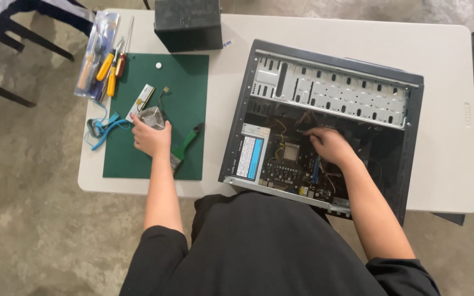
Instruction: Cleaning the interior of a computer case, removing the CPU cooler, and installing RAM sticks into the motherboard slots.
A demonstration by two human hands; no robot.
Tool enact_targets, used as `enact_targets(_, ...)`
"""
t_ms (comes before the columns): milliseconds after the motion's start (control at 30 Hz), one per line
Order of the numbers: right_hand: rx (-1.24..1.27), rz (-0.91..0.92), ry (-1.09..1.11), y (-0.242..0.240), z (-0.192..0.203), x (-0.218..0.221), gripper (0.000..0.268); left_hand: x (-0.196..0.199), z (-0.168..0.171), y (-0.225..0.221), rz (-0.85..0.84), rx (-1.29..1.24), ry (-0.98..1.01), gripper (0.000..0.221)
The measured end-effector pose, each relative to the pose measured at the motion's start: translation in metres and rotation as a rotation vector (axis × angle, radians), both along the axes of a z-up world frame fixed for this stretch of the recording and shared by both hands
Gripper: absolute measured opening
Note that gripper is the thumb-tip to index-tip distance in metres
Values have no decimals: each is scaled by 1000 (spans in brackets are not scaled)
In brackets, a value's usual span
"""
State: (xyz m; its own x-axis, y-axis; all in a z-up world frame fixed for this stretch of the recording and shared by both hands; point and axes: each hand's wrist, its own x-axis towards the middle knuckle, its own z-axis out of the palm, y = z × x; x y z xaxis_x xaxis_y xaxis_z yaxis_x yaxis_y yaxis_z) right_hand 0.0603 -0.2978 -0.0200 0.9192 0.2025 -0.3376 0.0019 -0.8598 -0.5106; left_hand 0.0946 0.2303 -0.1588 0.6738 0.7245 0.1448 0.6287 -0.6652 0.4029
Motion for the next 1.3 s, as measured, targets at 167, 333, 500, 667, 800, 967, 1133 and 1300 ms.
enact_targets(167, 23, -41, -5, -3, 9, -2, 32, -5, 5, -7, 103, -388, -294, 107)
enact_targets(333, 52, -5, -6, 8, 11, -2, 31, -20, 59, -11, 89, -870, -567, 80)
enact_targets(500, 94, 43, -211, 21, 18, -9, 27, -59, 172, -62, -122, -1756, -560, 33)
enact_targets(667, 263, 77, -443, 41, 66, -27, 31, -65, 175, -106, -297, -1858, -312, 76)
enact_targets(800, 647, 119, 4, 64, 128, -62, 78, -64, 202, -180, -906, -2070, -462, 96)
enact_targets(967, 608, 17, -478, 53, 109, -75, 122, -62, 173, -227, -1000, -2040, -229, 93)
enact_targets(1133, 295, 41, -931, 18, 87, -96, 91, -54, 132, -246, -795, -1908, 294, 72)
enact_targets(1300, 994, -327, -271, 10, 59, -121, 65, -48, 170, -284, -352, -1986, 468, 56)
